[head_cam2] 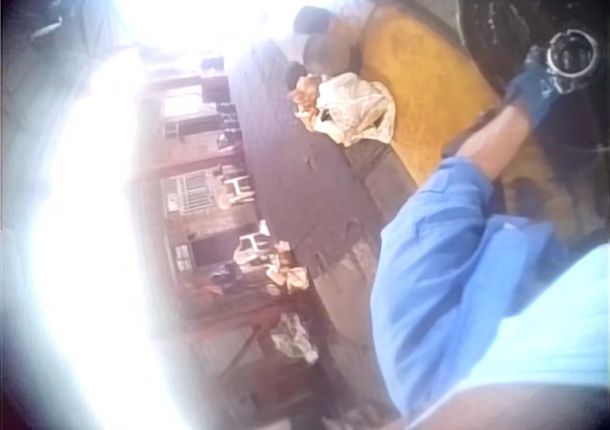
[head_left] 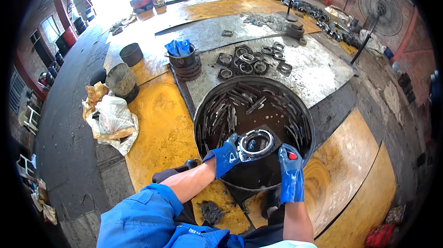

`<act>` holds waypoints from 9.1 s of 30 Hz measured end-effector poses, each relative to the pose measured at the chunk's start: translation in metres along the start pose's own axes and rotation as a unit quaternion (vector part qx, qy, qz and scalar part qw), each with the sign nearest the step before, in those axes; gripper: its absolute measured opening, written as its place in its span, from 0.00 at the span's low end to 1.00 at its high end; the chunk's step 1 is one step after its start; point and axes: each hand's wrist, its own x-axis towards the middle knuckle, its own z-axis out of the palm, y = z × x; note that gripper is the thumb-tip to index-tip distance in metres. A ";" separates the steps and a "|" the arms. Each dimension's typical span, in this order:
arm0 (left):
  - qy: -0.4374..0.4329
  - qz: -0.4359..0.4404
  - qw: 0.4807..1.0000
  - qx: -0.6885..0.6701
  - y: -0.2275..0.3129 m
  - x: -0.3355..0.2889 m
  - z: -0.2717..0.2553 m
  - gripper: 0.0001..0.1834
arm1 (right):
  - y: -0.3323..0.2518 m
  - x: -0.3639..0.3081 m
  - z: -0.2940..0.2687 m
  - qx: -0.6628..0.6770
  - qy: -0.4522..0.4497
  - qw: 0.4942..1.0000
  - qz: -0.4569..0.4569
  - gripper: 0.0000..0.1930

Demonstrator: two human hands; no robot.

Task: The person cleans various metal components using a small brush inside a container of liquid.

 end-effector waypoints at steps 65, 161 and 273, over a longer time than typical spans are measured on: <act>-0.176 0.209 0.809 -0.520 0.119 0.074 0.099 0.15 | -0.043 -0.013 0.007 -0.068 -0.008 0.994 -0.089 0.09; -0.100 -0.343 0.585 -0.728 0.081 0.069 0.086 0.23 | -0.002 -0.006 0.020 0.067 -0.183 0.948 0.252 0.14; -0.152 -0.313 0.646 -0.680 0.073 0.100 0.084 0.26 | 0.038 -0.011 0.049 -0.169 -0.203 0.964 0.040 0.13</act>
